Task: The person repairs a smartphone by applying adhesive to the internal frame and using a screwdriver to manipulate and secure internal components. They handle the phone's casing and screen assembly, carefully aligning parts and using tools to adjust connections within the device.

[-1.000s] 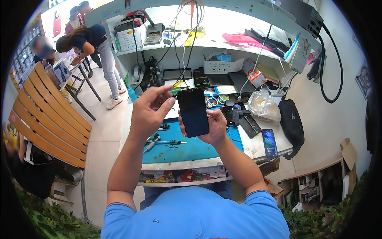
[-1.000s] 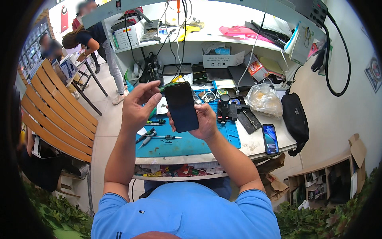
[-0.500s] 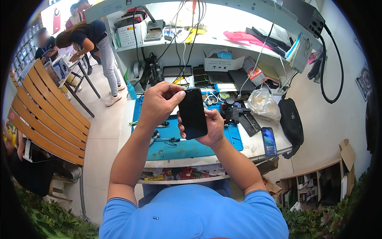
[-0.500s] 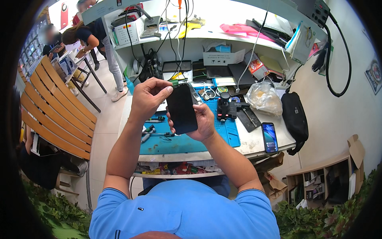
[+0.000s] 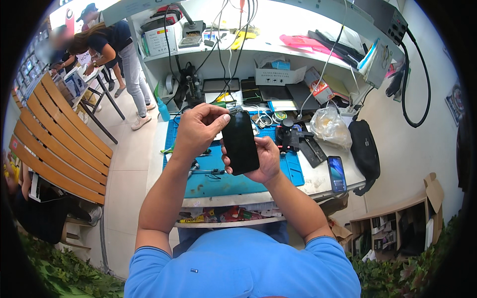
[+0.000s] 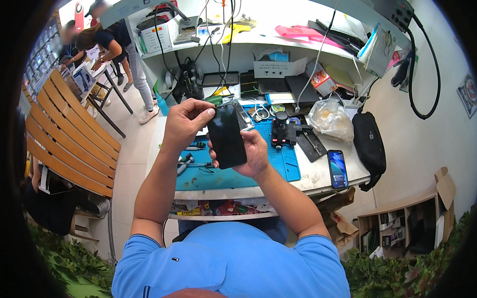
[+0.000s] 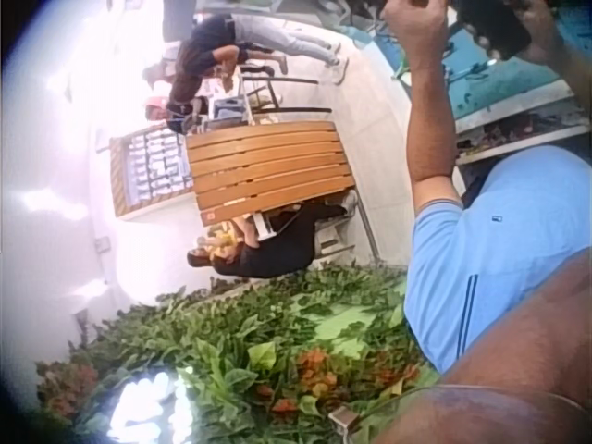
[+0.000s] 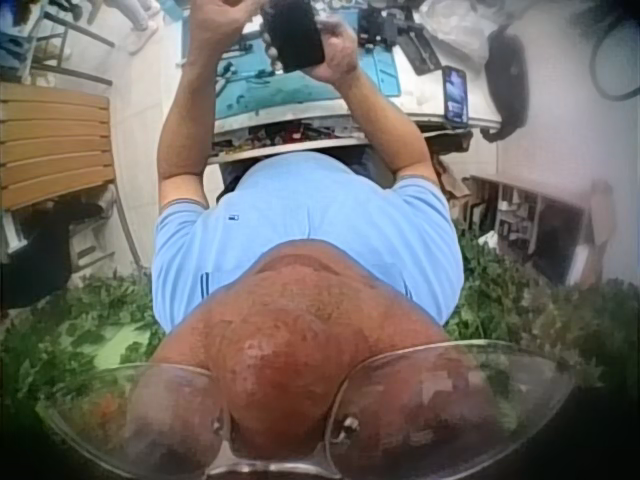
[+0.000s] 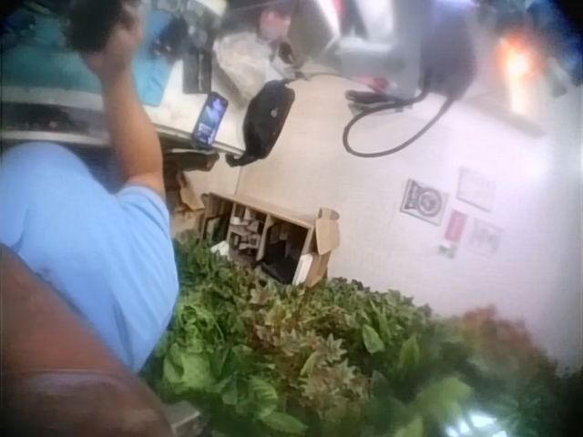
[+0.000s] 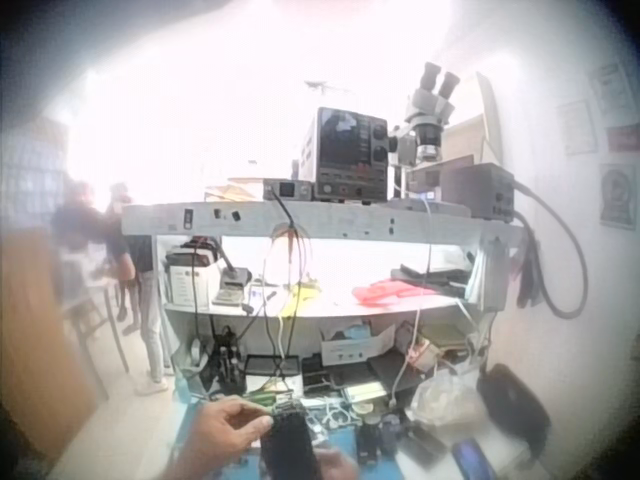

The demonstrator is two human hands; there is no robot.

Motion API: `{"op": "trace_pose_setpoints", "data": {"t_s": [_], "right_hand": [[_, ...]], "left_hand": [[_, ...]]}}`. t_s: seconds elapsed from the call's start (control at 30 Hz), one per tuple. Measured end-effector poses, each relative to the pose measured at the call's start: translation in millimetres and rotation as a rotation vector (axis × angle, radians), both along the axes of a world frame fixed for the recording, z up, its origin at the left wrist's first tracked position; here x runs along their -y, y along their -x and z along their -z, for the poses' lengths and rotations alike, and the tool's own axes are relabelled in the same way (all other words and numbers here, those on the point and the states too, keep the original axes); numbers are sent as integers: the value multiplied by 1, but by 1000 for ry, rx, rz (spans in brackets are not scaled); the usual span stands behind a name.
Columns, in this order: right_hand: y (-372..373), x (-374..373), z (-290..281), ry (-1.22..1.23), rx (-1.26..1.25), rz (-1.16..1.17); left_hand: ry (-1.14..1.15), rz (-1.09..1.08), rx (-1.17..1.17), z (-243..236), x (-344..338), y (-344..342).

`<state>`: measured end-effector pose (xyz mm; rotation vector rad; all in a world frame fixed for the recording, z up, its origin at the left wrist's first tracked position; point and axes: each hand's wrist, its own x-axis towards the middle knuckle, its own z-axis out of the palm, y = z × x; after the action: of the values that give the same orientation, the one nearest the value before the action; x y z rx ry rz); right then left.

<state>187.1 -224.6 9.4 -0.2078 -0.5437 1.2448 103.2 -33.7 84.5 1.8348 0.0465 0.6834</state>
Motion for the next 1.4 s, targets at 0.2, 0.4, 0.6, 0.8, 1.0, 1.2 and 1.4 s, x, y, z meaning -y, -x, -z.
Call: {"op": "trace_pose_setpoints", "data": {"t_s": [0.2,0.4,0.6,0.8,1.0,1.2,1.4], "right_hand": [[-12,-3,13,28,63,26],[-8,-3,4,14,54,38],[70,20,-81,-45,161,-35],[122,15,-138,-239,455,-286],[144,-10,-130,-714,740,-92],[191,-44,-137,-894,536,330],[177,-52,-142,-924,615,339]], "left_hand": [[-7,-1,-18,0,2,0],[86,28,77,-3,7,4],[37,26,501,-62,31,71],[-87,6,902,-114,49,141],[61,543,773,-151,42,185],[97,719,608,-167,32,198],[-1,700,755,-167,28,180]]}}
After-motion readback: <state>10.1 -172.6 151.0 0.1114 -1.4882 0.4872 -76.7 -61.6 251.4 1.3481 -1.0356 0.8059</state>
